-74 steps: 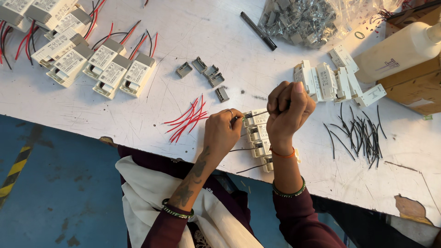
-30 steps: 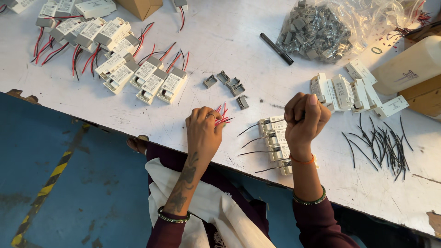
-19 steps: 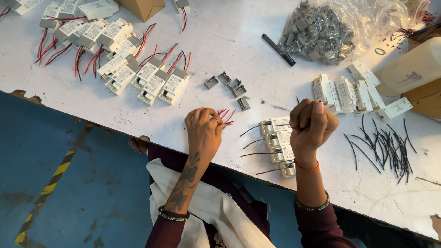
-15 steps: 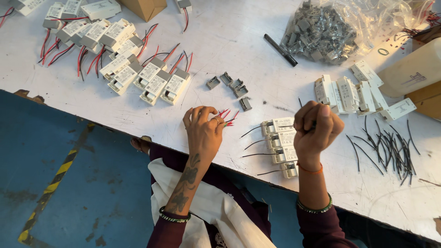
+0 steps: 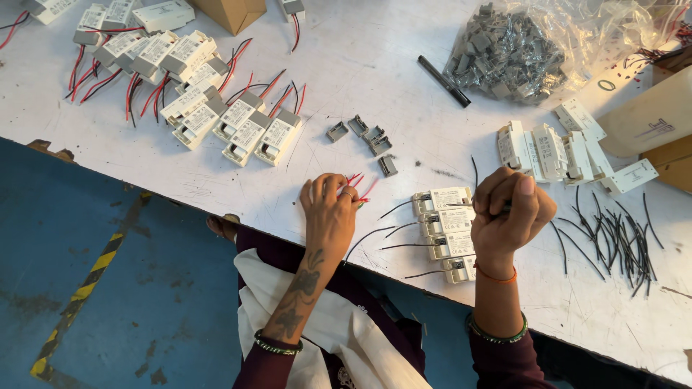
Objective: The person assembles small white electronic modules by inserting red and black wires into terminals and securing them with a screwdriver. They then attach gray plastic clips to the modules and place the finished units on the table.
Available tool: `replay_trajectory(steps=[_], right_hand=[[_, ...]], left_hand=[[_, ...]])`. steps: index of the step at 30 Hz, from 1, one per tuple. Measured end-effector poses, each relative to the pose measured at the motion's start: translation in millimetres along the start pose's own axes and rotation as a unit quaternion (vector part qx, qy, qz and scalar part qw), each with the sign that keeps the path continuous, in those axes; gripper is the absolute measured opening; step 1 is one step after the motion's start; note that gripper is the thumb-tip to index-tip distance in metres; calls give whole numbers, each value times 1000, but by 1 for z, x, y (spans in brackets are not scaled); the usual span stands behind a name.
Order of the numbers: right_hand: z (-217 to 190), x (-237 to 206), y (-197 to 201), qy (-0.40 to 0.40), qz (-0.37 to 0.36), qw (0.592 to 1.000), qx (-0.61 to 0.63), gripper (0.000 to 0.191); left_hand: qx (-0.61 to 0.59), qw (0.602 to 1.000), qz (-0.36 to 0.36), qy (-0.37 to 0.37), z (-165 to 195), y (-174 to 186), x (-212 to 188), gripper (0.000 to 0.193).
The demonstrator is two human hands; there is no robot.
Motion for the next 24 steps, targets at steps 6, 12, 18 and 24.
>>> replay_trajectory(steps=[6,12,18,24], right_hand=[[0,-1,-2,-3,-19,1000,3,53],[-8,-3,-14,19,-43,999,-16,54],[-18,10,-40,-22,-105,984,-144,41],[-11,28,-79,-69,-144,931,-329,32]], left_hand=[[133,986,-34,-95,-2,-16,1,31],[-15,1000,6,-20,-19,-4,28,17],[-263,960,96,13,-23,27,40,11],[-445,891,16,88,2,39,29,13]])
Point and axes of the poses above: each hand's wrist, its own x-axis towards the middle knuckle, its own y-axis out of the back of the hand, z = x × y, the point moved 3 cm from there along x, towards the middle knuckle, and after that the axes turned 7 degrees about -y, right-handed, at the moved point
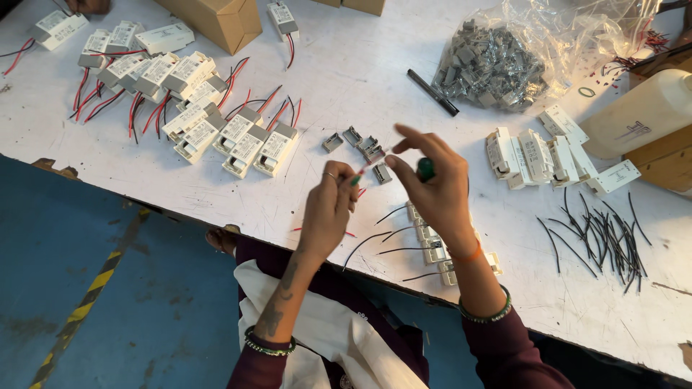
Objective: The person assembles small white electronic modules by inserting red and black wires into terminals and securing them with a screwdriver. They then attach gray plastic clips to the modules and place the finished units on the table.
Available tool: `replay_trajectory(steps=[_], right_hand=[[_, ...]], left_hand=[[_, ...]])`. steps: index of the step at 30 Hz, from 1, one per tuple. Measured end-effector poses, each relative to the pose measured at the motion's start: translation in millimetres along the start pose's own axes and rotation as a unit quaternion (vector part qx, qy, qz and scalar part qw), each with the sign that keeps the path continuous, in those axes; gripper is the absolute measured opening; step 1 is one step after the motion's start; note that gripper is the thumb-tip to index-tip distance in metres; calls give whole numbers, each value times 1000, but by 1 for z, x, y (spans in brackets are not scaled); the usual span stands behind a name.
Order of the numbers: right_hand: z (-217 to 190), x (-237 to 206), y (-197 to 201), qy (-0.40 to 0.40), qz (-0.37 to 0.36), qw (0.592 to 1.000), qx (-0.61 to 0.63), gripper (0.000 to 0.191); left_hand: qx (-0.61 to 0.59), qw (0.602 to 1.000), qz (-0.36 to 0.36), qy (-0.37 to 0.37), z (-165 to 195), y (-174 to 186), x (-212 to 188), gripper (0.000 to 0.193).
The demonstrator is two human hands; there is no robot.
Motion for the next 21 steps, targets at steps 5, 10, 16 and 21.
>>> replay_trajectory(steps=[5,10,16,21], right_hand=[[-3,1,-8,22,-7,999,-27,12],[2,-8,-11,-20,-70,997,34,12],[-2,-22,-4,-4,-131,991,-38,15],[0,-29,7,-10,-94,995,-13,11]], left_hand=[[-96,995,3,-12,11,-5,-8,15],[-115,992,-35,39,9,-10,-10,23],[-93,994,-37,48,14,-7,-15,22],[-92,993,-35,59,22,-10,-20,22]])
Point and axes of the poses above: each hand's wrist, its own x-axis towards the middle knuckle, its own y-axis out of the back of the hand, z = x × y, the point moved 3 cm from there along x, towards the middle knuckle, and after that the axes turned 7 degrees about -y, right-handed, at the moved point
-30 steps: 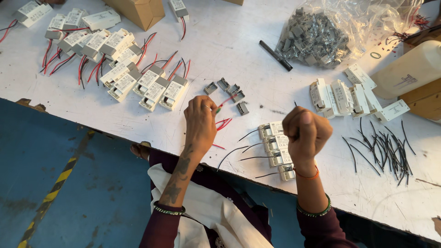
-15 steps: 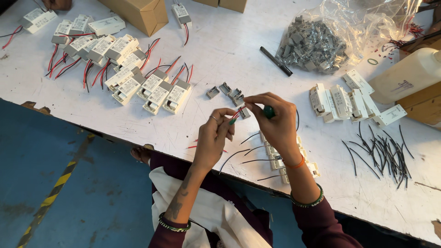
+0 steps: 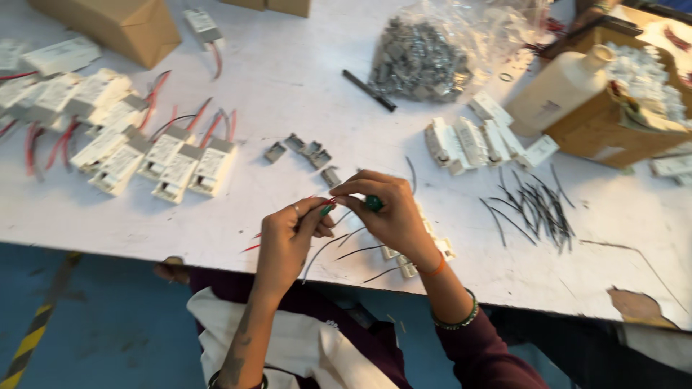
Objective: The person assembles small white electronic modules by inserting red and black wires into terminals and securing them with a screwdriver. They then attach gray plastic clips to the modules and place the finished units on the table.
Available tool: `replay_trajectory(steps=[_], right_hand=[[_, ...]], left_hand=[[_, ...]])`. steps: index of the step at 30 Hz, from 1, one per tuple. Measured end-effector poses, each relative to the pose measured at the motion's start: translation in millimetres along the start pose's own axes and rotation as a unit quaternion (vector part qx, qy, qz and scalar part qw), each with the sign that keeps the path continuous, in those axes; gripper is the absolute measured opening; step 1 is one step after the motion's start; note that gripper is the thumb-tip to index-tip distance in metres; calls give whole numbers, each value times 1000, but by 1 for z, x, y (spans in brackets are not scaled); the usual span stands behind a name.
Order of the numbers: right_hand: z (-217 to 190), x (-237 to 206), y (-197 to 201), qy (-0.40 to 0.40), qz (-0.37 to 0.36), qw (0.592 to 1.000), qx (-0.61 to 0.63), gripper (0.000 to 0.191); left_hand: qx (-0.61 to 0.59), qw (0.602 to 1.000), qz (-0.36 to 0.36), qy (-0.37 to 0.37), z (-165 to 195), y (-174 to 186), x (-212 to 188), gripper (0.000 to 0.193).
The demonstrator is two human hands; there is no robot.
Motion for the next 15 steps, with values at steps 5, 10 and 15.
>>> replay_trajectory(steps=[5,10,15], right_hand=[[9,-11,1,-30,13,999,25,13],[11,-19,7,-16,3,1000,21,10],[7,-24,21,0,21,1000,-11,11]], left_hand=[[-33,999,-4,-6,4,-6,-3,21],[8,1000,-25,11,13,-13,-5,22],[218,962,-24,-160,38,-24,-10,19]])
Point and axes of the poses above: each hand's wrist, its own x-axis towards the middle knuckle, its own y-axis out of the back of the hand, z = x × y, the point moved 3 cm from there along x, towards the middle knuckle, and after that the axes turned 7 degrees about -y, right-handed, at the moved point
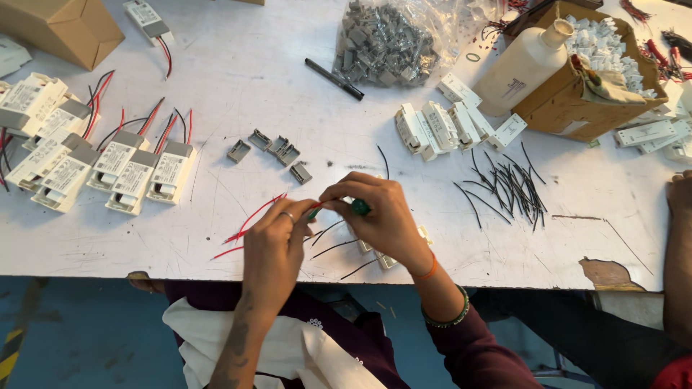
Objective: The person assembles small white electronic modules by inserting red and black wires into terminals and securing them with a screwdriver. They then attach gray plastic clips to the modules and place the finished units on the table.
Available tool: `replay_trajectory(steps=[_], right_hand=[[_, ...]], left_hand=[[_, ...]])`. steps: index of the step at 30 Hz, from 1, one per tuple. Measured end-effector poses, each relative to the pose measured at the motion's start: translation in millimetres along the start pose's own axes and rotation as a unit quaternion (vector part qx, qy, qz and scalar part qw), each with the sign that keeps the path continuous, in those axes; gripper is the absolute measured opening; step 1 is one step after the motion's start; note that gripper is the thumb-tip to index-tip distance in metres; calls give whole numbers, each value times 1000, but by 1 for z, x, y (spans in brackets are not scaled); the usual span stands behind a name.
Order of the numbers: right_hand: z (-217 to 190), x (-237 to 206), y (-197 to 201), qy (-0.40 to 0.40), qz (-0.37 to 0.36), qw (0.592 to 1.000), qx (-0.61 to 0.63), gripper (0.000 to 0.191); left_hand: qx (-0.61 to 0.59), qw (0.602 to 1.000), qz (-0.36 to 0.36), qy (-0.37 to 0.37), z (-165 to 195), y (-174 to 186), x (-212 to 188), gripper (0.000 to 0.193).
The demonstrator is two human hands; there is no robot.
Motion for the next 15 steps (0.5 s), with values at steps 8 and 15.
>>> replay_trajectory(steps=[8,15], right_hand=[[21,-13,18,-93,14,995,23,11],[35,-36,32,-142,12,988,60,11]], left_hand=[[-62,998,15,18,10,-30,-4,14],[-144,989,0,31,9,-51,-19,10]])
Point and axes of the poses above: each hand's wrist, its own x-axis towards the middle knuckle, its own y-axis out of the back of the hand, z = x × y, the point moved 3 cm from there along x, towards the middle knuckle, and after that the axes turned 7 degrees about -y, right-handed, at the moved point
